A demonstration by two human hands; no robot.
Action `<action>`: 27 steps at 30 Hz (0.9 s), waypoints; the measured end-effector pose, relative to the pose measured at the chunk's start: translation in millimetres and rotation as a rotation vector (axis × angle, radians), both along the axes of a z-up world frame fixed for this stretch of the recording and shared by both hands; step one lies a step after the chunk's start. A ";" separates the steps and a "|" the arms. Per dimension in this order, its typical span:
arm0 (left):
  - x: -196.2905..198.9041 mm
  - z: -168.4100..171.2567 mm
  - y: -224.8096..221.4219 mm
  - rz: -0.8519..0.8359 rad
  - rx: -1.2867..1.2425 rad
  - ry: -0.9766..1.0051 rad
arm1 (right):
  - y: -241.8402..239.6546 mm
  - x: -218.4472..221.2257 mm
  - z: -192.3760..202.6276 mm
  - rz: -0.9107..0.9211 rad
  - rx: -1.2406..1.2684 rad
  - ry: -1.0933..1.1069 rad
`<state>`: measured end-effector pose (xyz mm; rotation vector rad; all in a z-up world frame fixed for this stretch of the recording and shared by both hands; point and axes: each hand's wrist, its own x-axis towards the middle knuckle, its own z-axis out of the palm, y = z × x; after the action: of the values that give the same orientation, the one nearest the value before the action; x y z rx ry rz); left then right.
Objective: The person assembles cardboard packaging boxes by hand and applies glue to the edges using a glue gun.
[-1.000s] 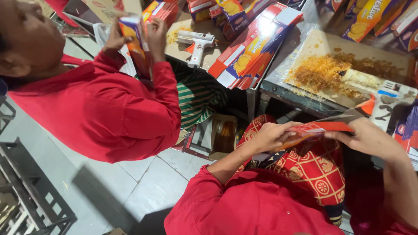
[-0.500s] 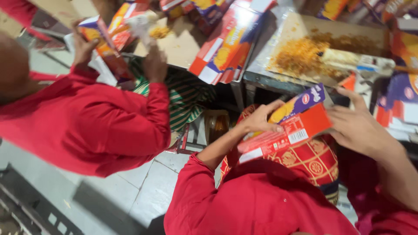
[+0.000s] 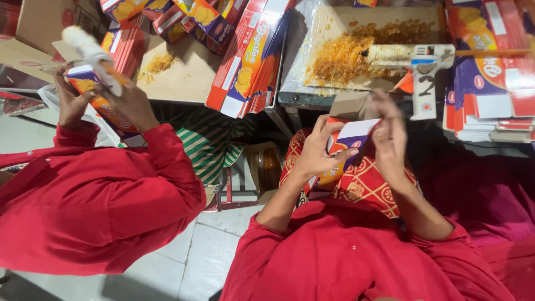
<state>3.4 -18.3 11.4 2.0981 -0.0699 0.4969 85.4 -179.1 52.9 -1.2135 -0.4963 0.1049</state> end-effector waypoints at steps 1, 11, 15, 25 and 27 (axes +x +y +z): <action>-0.4 -3.4 -1.4 0.016 -0.013 -0.004 | 2.3 -1.9 -10.4 0.113 -0.042 0.070; 0.1 -14.2 -13.3 0.034 -0.099 -0.144 | 3.2 7.5 -51.8 0.207 0.254 0.469; -1.9 -10.6 -15.2 0.066 0.081 0.023 | 0.5 14.1 -44.3 0.253 0.227 0.574; -3.2 -5.7 28.0 0.282 -0.079 -0.034 | -79.1 141.4 -120.4 -0.286 -1.076 -0.035; -1.3 -6.6 28.3 0.290 -0.075 -0.023 | -84.1 155.4 -131.4 -0.120 -0.659 0.049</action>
<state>2.2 10.0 4.8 2.0379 0.2398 0.6856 240.8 -263.2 -78.5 -1.8774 -0.3517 0.2055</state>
